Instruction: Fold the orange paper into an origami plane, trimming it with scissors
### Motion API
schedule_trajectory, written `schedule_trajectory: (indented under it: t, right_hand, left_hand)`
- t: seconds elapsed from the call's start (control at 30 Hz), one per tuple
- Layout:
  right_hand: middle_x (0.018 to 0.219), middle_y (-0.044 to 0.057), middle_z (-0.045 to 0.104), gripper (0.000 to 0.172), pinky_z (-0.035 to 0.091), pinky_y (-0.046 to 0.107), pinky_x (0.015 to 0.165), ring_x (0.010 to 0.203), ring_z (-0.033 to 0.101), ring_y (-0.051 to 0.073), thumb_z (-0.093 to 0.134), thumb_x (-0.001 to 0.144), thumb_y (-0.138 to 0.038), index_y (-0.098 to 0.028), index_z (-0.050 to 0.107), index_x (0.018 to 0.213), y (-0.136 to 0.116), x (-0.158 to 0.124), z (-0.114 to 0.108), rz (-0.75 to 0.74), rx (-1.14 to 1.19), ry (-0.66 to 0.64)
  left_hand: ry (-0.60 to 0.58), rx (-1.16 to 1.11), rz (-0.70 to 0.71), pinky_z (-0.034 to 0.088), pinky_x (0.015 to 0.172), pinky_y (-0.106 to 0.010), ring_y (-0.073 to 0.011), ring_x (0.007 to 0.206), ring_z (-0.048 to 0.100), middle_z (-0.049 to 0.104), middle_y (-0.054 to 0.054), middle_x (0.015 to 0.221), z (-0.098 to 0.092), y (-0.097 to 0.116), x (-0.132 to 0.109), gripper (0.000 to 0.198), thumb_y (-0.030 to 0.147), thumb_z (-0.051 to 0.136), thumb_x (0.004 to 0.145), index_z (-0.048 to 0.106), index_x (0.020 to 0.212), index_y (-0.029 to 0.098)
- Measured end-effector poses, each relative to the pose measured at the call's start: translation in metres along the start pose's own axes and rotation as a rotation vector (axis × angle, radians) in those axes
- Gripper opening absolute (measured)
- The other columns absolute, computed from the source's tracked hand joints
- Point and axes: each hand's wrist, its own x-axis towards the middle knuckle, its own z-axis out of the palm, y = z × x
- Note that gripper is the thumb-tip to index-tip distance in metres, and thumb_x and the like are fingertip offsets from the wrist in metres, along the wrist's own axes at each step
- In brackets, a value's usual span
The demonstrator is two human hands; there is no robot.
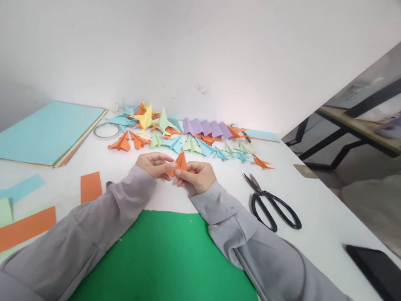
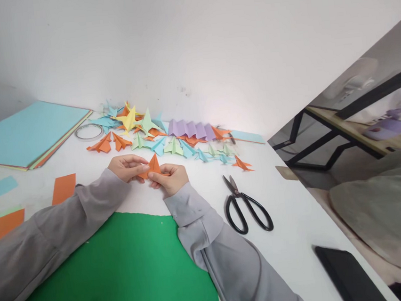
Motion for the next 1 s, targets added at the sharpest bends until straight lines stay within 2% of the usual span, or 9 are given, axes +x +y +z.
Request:
schedule_trajectory:
  t: [0.17,0.4,0.53,0.63,0.77,0.87,1.0]
  right_hand:
    - [0.041,0.002,0.061,0.023,0.043,0.020,0.036,0.034,0.053,0.010,0.080,0.049,-0.032,-0.013,0.066,0.053,0.000,0.005,-0.004,0.051,0.072,-0.039]
    - [0.043,0.001,0.061,0.024,0.042,0.019,0.034,0.033,0.052,0.009,0.081,0.047,-0.032,-0.014,0.065,0.051,0.000,0.005,-0.003,0.059,0.133,-0.037]
    - [0.043,0.001,0.061,0.025,0.042,0.019,0.034,0.033,0.051,0.008,0.081,0.047,-0.033,-0.014,0.065,0.050,0.000,0.005,-0.003,0.054,0.129,-0.030]
    - [0.042,0.001,0.060,0.025,0.042,0.019,0.034,0.033,0.051,0.008,0.080,0.048,-0.034,-0.014,0.064,0.049,0.001,0.006,-0.003,0.040,0.125,-0.032]
    - [0.044,0.000,0.061,0.025,0.043,0.018,0.034,0.034,0.051,0.008,0.081,0.047,-0.032,-0.014,0.064,0.050,0.000,0.007,-0.003,0.053,0.157,0.010]
    - [0.045,0.000,0.061,0.027,0.041,0.018,0.032,0.033,0.051,0.008,0.082,0.043,-0.032,-0.014,0.064,0.050,-0.001,0.007,-0.003,0.081,0.187,0.045]
    - [0.045,0.000,0.061,0.027,0.041,0.018,0.031,0.033,0.051,0.007,0.082,0.042,-0.032,-0.014,0.064,0.049,-0.002,0.006,-0.002,0.083,0.186,0.048]
  left_hand:
    - [-0.057,-0.011,0.047,0.049,0.046,-0.022,-0.0107,0.046,0.060,0.065,0.000,0.055,-0.002,-0.004,0.002,0.042,0.020,0.083,0.040,0.063,0.076,0.010]
    - [-0.125,-0.026,0.093,0.045,0.044,-0.020,-0.0083,0.044,0.056,0.066,0.000,0.060,-0.006,-0.005,0.002,0.056,0.012,0.079,0.045,0.064,0.099,0.009]
    - [-0.137,-0.072,0.104,0.046,0.047,-0.020,-0.0101,0.051,0.059,0.069,-0.004,0.069,-0.007,-0.007,0.003,0.061,0.012,0.079,0.045,0.063,0.104,0.009]
    - [-0.128,-0.103,0.094,0.045,0.047,-0.020,-0.0089,0.050,0.058,0.070,-0.004,0.071,-0.005,-0.008,0.004,0.056,0.012,0.080,0.042,0.066,0.097,0.011]
    - [-0.035,-0.102,0.041,0.046,0.051,-0.020,-0.0075,0.048,0.056,0.065,0.000,0.057,0.000,-0.004,0.001,0.039,0.015,0.081,0.044,0.068,0.081,0.011]
    - [0.014,-0.108,0.011,0.048,0.051,-0.020,-0.0074,0.046,0.056,0.063,0.002,0.051,0.002,0.001,-0.003,0.037,0.018,0.083,0.043,0.066,0.075,0.011]
    - [0.012,-0.172,-0.035,0.052,0.056,-0.022,-0.0080,0.049,0.059,0.067,0.000,0.055,0.002,0.003,-0.004,0.036,0.018,0.083,0.042,0.064,0.071,0.010]
